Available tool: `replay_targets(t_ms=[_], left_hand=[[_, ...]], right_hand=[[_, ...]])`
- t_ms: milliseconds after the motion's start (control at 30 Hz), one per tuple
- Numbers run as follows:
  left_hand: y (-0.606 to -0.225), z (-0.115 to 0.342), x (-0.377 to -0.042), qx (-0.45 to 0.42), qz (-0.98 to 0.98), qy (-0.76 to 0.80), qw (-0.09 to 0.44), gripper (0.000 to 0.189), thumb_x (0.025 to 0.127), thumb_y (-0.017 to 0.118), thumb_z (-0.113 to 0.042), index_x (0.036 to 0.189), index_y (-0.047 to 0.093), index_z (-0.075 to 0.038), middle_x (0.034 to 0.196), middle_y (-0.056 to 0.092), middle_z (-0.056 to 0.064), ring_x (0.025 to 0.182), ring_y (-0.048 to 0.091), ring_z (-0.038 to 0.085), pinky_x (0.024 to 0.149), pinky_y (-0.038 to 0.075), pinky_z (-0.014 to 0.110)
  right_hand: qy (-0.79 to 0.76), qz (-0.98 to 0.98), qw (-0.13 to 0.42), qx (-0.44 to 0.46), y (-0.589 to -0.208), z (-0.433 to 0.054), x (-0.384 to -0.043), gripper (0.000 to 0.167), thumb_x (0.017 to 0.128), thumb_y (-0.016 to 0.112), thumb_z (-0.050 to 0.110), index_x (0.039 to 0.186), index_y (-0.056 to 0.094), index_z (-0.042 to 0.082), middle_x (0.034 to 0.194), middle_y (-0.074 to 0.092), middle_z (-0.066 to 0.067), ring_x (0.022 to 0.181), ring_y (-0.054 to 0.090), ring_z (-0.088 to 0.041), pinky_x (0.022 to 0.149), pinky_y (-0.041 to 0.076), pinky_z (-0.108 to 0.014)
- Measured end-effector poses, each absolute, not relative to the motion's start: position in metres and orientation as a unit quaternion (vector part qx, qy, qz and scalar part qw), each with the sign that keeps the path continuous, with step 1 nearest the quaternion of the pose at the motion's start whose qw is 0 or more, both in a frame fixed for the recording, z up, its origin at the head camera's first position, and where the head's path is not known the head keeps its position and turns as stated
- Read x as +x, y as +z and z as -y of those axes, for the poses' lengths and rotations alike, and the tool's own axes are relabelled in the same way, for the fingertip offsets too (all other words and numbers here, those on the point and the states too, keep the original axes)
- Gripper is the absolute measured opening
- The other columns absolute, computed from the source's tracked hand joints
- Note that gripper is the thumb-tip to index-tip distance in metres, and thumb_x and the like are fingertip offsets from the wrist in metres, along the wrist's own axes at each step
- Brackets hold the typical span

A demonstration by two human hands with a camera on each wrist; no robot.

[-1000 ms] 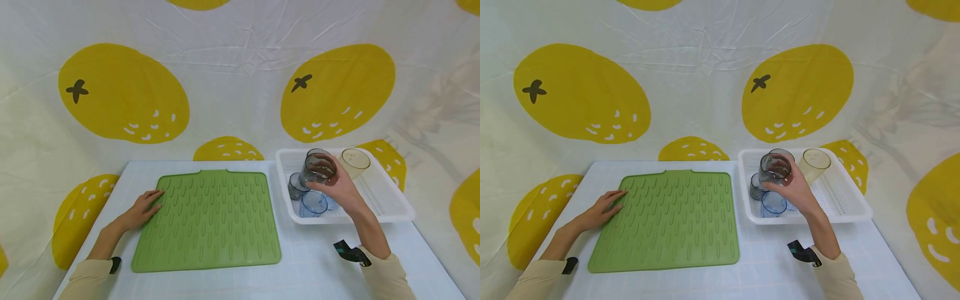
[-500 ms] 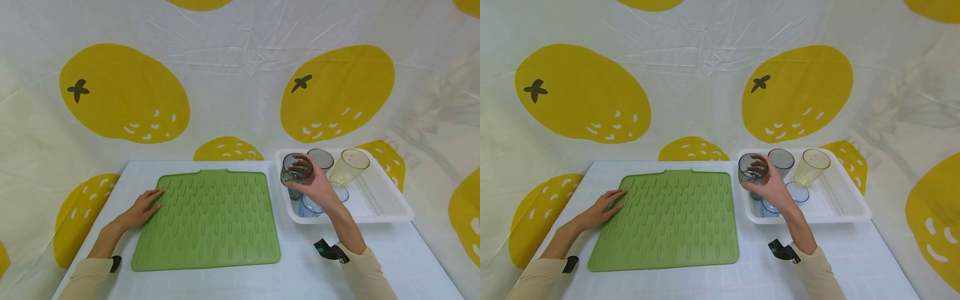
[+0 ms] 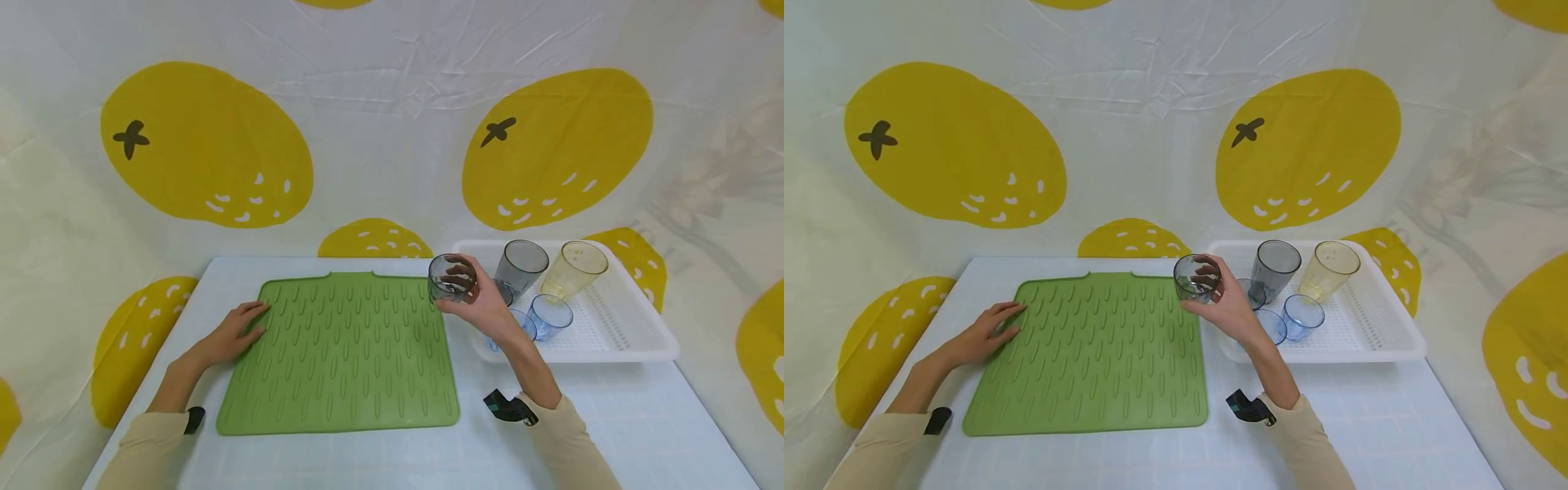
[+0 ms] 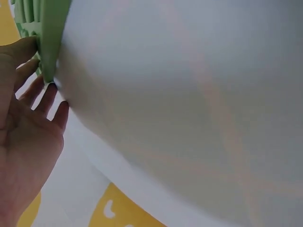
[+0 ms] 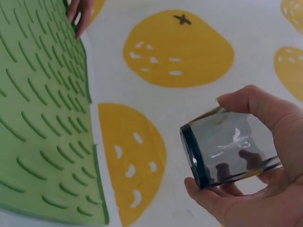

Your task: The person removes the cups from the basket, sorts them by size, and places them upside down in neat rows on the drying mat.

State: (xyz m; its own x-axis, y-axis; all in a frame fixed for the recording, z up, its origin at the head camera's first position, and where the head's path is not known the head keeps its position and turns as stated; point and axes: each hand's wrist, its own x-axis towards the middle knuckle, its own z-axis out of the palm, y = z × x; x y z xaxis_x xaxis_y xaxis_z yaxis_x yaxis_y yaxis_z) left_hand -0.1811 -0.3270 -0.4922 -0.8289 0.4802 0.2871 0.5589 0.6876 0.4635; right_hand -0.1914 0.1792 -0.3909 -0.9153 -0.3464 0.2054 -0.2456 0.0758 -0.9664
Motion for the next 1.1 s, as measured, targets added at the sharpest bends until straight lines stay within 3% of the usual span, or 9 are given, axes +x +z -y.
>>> replay_targets(t_ms=[167,433,700,1100], left_hand=[[-0.487,0.324,-0.184,-0.278,0.923,-0.258,0.07,0.045,0.09,0.07,0.008,0.131,0.053,0.02,0.13,0.05,0.042,0.118,0.048,0.06,0.092,0.039,0.069],[-0.476,0.303,-0.181,-0.223,0.934,-0.27,0.072,0.039,0.096,0.063,0.002,0.13,0.054,0.019,0.122,0.055,0.04,0.113,0.049,0.057,0.095,0.038,0.067],[-0.455,0.271,-0.184,-0.181,0.935,-0.304,0.037,0.043,0.104,0.058,-0.004,0.141,0.049,0.017,0.134,0.053,0.039,0.125,0.048,0.057,0.101,0.041,0.069],[-0.444,0.229,-0.186,-0.169,0.909,-0.372,0.076,0.041,0.107,0.056,-0.01,0.143,0.051,0.01,0.136,0.056,0.032,0.121,0.056,0.046,0.099,0.048,0.06]], right_hand=[[-0.641,-0.741,0.033,-0.199,-0.395,-0.163,-0.192,0.078,0.087,0.079,-0.003,0.153,0.041,0.016,0.143,0.048,-0.018,0.131,0.054,-0.031,0.105,0.048,-0.037],[-0.656,-0.73,0.037,-0.189,-0.4,-0.141,-0.191,0.077,0.087,0.08,0.001,0.152,0.043,0.018,0.144,0.05,-0.013,0.13,0.053,-0.03,0.108,0.042,-0.051],[-0.666,-0.723,0.035,-0.181,-0.408,-0.121,-0.193,0.077,0.086,0.081,0.001,0.151,0.044,0.02,0.142,0.05,-0.012,0.13,0.053,-0.028,0.106,0.044,-0.05],[-0.676,-0.717,0.031,-0.168,-0.416,-0.096,-0.194,0.078,0.083,0.082,0.003,0.15,0.045,0.019,0.141,0.051,-0.018,0.13,0.054,-0.033,0.106,0.045,-0.047]])
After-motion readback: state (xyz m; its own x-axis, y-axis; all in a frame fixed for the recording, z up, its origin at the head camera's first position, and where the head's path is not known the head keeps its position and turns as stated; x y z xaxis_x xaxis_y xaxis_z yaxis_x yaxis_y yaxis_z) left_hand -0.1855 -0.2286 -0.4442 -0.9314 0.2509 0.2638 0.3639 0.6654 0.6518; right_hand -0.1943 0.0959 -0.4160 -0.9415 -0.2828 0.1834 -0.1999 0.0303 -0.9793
